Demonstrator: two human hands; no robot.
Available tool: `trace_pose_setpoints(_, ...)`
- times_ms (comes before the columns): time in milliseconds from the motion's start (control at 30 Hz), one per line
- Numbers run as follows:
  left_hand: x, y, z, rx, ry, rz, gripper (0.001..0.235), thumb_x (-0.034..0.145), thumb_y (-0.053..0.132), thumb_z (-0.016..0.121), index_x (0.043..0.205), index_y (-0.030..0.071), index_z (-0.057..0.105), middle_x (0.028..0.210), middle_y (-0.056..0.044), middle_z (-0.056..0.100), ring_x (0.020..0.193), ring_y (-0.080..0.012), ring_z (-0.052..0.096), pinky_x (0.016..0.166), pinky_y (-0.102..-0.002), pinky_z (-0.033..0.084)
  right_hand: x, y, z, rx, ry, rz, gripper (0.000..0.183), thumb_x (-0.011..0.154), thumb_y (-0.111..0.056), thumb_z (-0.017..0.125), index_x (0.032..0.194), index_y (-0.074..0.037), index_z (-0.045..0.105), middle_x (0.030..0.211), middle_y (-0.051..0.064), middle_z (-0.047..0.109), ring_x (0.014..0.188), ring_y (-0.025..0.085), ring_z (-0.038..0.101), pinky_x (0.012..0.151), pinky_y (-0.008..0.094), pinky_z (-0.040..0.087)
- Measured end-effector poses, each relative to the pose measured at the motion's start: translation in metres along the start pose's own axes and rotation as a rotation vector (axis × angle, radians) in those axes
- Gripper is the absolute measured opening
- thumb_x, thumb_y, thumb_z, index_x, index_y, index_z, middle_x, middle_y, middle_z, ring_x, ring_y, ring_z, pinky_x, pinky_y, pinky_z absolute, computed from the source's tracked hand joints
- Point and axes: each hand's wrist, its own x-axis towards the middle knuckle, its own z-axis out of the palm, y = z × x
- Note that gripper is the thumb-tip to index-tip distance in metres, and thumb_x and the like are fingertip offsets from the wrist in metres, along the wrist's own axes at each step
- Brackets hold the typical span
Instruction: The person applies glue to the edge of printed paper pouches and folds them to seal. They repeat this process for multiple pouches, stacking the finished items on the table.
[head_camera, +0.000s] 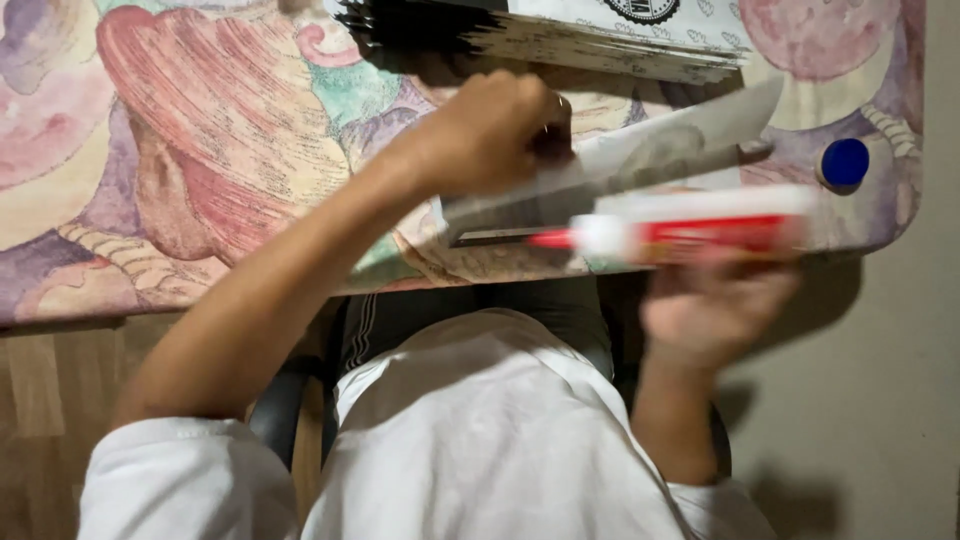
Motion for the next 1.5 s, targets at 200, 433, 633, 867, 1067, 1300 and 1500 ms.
trace_pose_setpoints(200,-0.052,0.019,0.046,0.168,0.288,0.274,0.012,0.098,0.017,0.064,0.097,0.006,0.060,0.074,-0.015,0.071,0.064,-0.0400,0.067,0.054,-0.053,0.048,-0.005,-0.023,-0.023,0.379,-0.304,0.474,0.055,0.092,-0.023,0.082,0.139,-0.005,0.060,0.157,0.034,0.045,0.132,0.050,0.057,0.119,0.059,0.048)
trace_pose_setpoints(433,-0.075,0.023,0.083,0.533,0.460,0.445,0.032,0.107,0.024,0.058,0.125,-0.003,0.061,0.134,-0.032,0.060,0.125,-0.0462,0.060,0.110,-0.053,0.048,-0.019,-0.025,-0.005,0.280,-0.456,0.523,0.027,0.102,-0.018,0.069,0.119,-0.005,0.052,0.165,0.041,0.012,0.157,0.051,0.019,0.130,0.045,0.026)
trace_pose_setpoints(633,-0.098,0.008,0.084,0.481,0.316,0.393,0.056,0.106,0.019,0.061,0.155,0.001,0.040,0.159,-0.030,0.038,0.150,-0.0441,0.037,0.127,-0.054,0.028,0.001,-0.034,-0.052,0.175,-0.304,0.421,0.017,0.100,-0.015,0.066,0.114,-0.013,0.057,0.166,0.038,0.016,0.158,0.046,0.024,0.133,0.045,0.024)
trace_pose_setpoints(867,-0.161,0.000,0.070,0.654,0.422,0.143,0.055,0.103,0.029,0.060,0.148,0.002,0.043,0.157,-0.019,0.045,0.147,-0.0342,0.042,0.124,-0.057,0.027,0.012,-0.030,-0.065,0.051,-0.210,0.379,0.050,0.099,-0.024,0.067,0.137,0.000,0.045,0.166,0.036,0.025,0.156,0.042,0.034,0.132,0.044,0.032)
trace_pose_setpoints(1067,-0.097,0.027,0.116,0.492,0.617,0.089,0.061,0.095,0.043,0.076,0.133,0.000,0.057,0.155,-0.025,0.043,0.141,-0.0503,0.043,0.113,-0.066,0.041,0.014,-0.028,-0.067,-0.111,-0.225,0.353,0.082,0.093,-0.033,0.058,0.151,0.015,0.024,0.165,0.034,0.025,0.156,0.041,0.030,0.133,0.045,0.027)
trace_pose_setpoints(1300,-0.074,0.061,0.119,0.678,0.780,0.223,0.034,0.102,0.003,0.051,0.135,-0.001,0.057,0.098,-0.013,0.062,0.093,-0.0291,0.063,0.080,-0.036,0.051,0.025,-0.035,-0.109,-0.128,0.069,0.300,0.070,0.088,-0.034,0.080,0.140,0.006,0.057,0.146,0.025,0.063,0.137,0.033,0.069,0.131,0.045,0.058)
trace_pose_setpoints(1500,-0.150,0.036,0.021,-0.765,0.488,-0.749,0.046,0.089,0.038,0.063,0.132,0.022,0.062,0.130,0.000,0.073,0.119,-0.0157,0.069,0.101,-0.034,0.054,0.033,-0.049,-0.084,0.071,0.232,0.339,0.089,0.073,-0.023,0.098,0.138,0.020,0.055,0.146,0.037,0.062,0.133,0.040,0.074,0.124,0.043,0.062)
